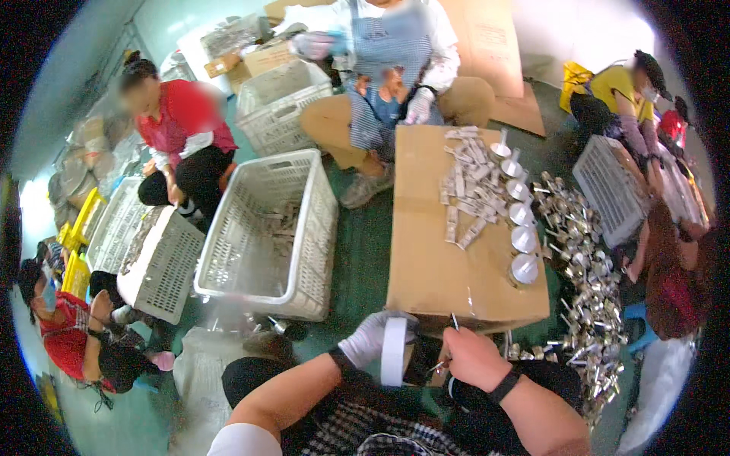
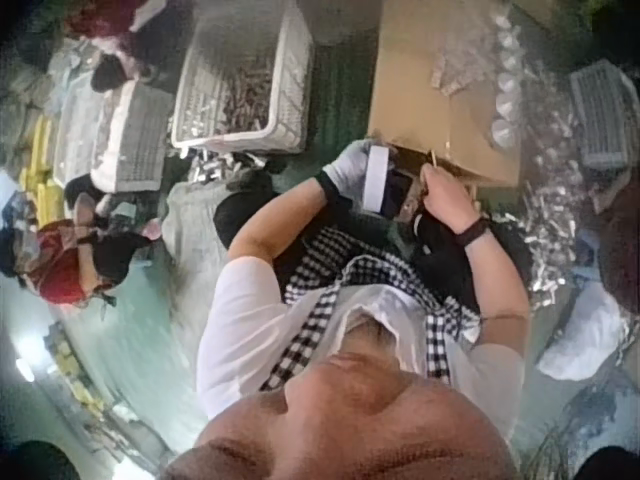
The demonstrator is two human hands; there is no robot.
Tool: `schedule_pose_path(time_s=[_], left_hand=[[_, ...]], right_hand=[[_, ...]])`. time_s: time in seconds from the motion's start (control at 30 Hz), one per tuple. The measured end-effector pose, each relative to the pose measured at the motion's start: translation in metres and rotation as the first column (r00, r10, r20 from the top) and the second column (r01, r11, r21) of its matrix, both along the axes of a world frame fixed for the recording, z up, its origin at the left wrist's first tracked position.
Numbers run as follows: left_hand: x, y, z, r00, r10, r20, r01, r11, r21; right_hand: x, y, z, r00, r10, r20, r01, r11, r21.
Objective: The recorder and several other workers are sorting and packaging door hardware components into crates and bags.
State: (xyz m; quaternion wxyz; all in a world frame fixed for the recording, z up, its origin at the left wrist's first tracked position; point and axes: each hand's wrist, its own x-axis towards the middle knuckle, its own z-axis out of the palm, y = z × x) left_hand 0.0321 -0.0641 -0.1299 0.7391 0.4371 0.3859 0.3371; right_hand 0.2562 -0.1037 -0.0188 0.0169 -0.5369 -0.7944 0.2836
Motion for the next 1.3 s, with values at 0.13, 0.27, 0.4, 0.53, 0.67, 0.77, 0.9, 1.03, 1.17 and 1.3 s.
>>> schedule_pose_path(time_s=[0.13, 0.27, 0.4, 0.53, 0.67, 0.77, 0.9, 1.03, 1.17, 1.3], left_hand=[[-0.003, -0.004, 0.014, 0.999, 0.036, 0.008, -0.035, 0.997, -0.074], [-0.003, -0.004, 0.011, 0.997, 0.059, 0.053, -0.052, 0.990, -0.129], [-0.001, -0.006, 0.005, 0.996, 0.076, 0.042, -0.073, 0.996, -0.050], [-0.001, -0.003, -0.002, 0.993, 0.072, 0.097, -0.058, 0.988, -0.142], [-0.007, -0.001, -0.016, 0.978, 0.063, 0.201, -0.019, 0.977, -0.213], [-0.002, 0.002, -0.013, 0.980, 0.045, 0.192, -0.010, 0.983, -0.181], [-0.003, 0.002, -0.023, 0.985, 0.047, 0.164, -0.022, 0.989, -0.149], [-0.003, 0.001, -0.035, 0.963, 0.086, 0.257, -0.044, 0.986, -0.163], [-0.002, 0.003, -0.032, 0.920, 0.111, 0.377, -0.007, 0.964, -0.267], [0.000, 0.002, -0.025, 0.974, 0.054, 0.219, -0.028, 0.992, -0.121]], right_hand=[[-0.004, 0.001, 0.008, 0.999, 0.029, -0.033, -0.028, 0.999, 0.030], [-0.005, 0.001, 0.008, 1.000, 0.005, 0.031, -0.005, 1.000, -0.008], [-0.002, 0.002, 0.002, 0.999, -0.010, 0.051, 0.010, 1.000, 0.009], [-0.002, 0.002, 0.006, 1.000, 0.000, 0.015, -0.001, 0.998, 0.066], [-0.004, 0.003, 0.005, 1.000, -0.021, 0.005, 0.020, 0.999, 0.031], [0.001, 0.004, 0.005, 0.999, -0.034, -0.012, 0.035, 0.999, 0.033], [-0.002, 0.006, 0.009, 0.989, -0.083, -0.119, 0.087, 0.996, 0.028], [-0.007, 0.010, 0.006, 0.921, -0.128, -0.369, 0.196, 0.969, 0.153], [-0.006, 0.012, 0.002, 0.850, -0.247, -0.465, 0.321, 0.943, 0.087], [-0.007, 0.013, 0.003, 0.786, -0.337, -0.518, 0.378, 0.925, -0.028]])
